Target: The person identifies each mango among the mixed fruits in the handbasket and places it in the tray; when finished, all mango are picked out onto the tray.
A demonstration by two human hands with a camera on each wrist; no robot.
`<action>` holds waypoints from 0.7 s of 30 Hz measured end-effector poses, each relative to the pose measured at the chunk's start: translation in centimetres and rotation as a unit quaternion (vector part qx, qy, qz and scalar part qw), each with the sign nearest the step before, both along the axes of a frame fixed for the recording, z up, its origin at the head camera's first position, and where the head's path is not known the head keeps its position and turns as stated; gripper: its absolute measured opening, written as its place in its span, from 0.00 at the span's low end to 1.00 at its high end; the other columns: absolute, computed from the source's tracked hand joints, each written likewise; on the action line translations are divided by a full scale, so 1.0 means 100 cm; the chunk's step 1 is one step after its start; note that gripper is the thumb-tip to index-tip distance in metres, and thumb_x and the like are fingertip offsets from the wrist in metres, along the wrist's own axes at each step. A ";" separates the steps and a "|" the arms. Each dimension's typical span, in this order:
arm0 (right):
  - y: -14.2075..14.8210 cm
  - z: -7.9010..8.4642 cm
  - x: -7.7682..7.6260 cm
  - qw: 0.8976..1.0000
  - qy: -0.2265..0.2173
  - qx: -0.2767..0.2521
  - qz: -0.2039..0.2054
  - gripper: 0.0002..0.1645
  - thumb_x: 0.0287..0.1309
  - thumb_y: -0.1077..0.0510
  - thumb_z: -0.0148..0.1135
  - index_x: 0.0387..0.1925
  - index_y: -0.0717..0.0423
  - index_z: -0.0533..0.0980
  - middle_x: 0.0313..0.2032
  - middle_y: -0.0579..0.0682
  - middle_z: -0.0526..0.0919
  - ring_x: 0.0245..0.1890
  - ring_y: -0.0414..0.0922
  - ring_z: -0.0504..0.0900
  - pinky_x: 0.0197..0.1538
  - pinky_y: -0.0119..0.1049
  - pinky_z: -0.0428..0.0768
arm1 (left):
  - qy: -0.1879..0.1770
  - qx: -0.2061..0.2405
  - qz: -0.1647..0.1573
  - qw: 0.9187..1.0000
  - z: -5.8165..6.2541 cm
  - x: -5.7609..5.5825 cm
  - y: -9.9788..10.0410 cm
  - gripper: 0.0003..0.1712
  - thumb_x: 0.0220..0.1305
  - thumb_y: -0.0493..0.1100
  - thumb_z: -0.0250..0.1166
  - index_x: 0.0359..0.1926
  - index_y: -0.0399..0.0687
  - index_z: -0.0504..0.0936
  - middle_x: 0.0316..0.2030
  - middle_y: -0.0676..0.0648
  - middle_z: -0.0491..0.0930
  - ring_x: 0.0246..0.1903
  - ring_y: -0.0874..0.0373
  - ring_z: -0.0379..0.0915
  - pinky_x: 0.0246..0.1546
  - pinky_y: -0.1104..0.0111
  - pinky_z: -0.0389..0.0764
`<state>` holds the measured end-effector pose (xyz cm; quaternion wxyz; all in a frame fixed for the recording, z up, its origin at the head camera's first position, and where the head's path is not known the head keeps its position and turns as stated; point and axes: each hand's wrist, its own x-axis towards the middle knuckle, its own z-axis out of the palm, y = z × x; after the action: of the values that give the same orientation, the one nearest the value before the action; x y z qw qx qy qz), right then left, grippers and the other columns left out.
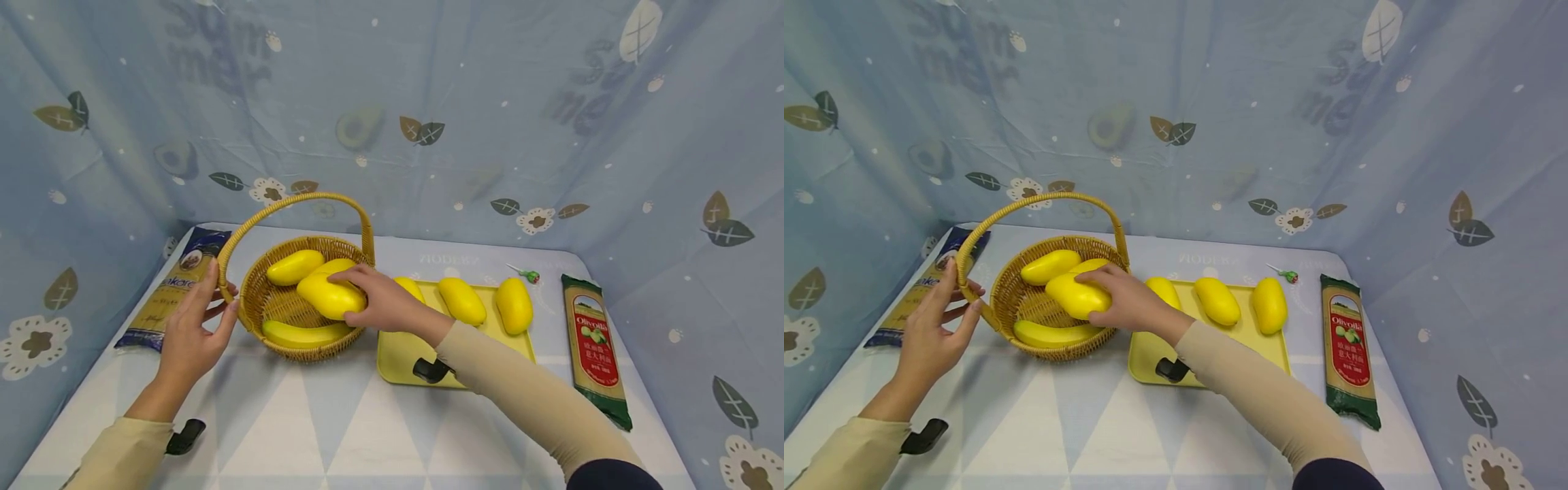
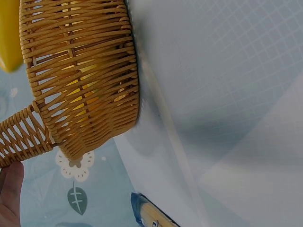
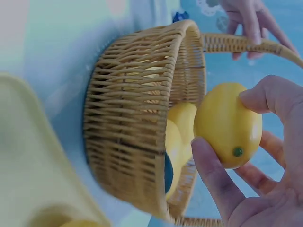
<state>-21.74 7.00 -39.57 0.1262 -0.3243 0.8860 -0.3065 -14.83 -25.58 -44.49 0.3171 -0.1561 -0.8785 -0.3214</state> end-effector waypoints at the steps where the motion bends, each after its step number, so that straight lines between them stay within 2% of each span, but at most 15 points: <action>1: 0.007 0.001 0.003 1.000 -0.002 -0.007 -0.005 0.38 0.60 0.52 0.67 0.72 0.35 0.69 0.67 0.46 0.67 0.53 0.43 0.74 0.52 0.37 0.79 | 0.000 0.001 -0.001 1.000 0.000 0.000 0.000 0.50 0.59 0.25 0.67 0.79 0.47 0.58 0.47 0.38 0.78 0.49 0.54 0.78 0.53 0.89 0.67; 5: 0.034 0.000 0.016 0.999 -0.015 -0.040 -0.028 0.38 0.59 0.54 0.68 0.71 0.36 0.70 0.67 0.45 0.68 0.53 0.43 0.74 0.48 0.34 0.83 | 0.002 0.009 -0.004 1.000 -0.001 0.000 -0.001 0.50 0.58 0.25 0.67 0.79 0.47 0.58 0.47 0.38 0.79 0.53 0.72 0.73 0.53 0.89 0.68; 12: 0.081 -0.009 0.035 0.995 -0.035 -0.075 -0.060 0.38 0.58 0.58 0.69 0.70 0.39 0.71 0.66 0.45 0.68 0.51 0.48 0.76 0.42 0.31 0.86 | 0.008 0.014 -0.015 1.000 0.000 0.000 -0.001 0.50 0.57 0.24 0.67 0.79 0.45 0.58 0.47 0.37 0.79 0.53 0.78 0.69 0.52 0.89 0.69; 14: 0.093 -0.012 0.042 0.994 -0.039 -0.072 -0.073 0.38 0.58 0.58 0.70 0.70 0.39 0.71 0.66 0.46 0.68 0.51 0.49 0.75 0.42 0.32 0.86 | 0.010 0.017 -0.019 1.000 0.000 0.000 -0.001 0.50 0.56 0.23 0.67 0.78 0.44 0.58 0.46 0.37 0.79 0.53 0.83 0.65 0.52 0.89 0.69; 17: 0.109 -0.021 0.052 0.993 -0.043 -0.068 -0.088 0.38 0.58 0.58 0.70 0.69 0.40 0.71 0.65 0.48 0.69 0.50 0.49 0.76 0.41 0.32 0.86 | 0.005 0.014 -0.015 1.000 0.000 0.000 -0.001 0.51 0.57 0.24 0.67 0.79 0.45 0.58 0.47 0.37 0.79 0.53 0.81 0.66 0.52 0.89 0.69; 21: 0.123 -0.040 0.061 0.993 -0.040 -0.056 -0.094 0.37 0.58 0.58 0.71 0.69 0.41 0.71 0.64 0.49 0.71 0.49 0.48 0.75 0.40 0.31 0.85 | 0.002 0.007 -0.009 1.000 0.000 0.000 -0.001 0.51 0.57 0.24 0.67 0.79 0.46 0.58 0.47 0.37 0.79 0.52 0.71 0.73 0.52 0.89 0.68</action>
<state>-15.60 19.27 -43.54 0.1139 -0.2339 0.8881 -0.3790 -14.81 -25.67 -44.44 0.3173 -0.1629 -0.8739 -0.3302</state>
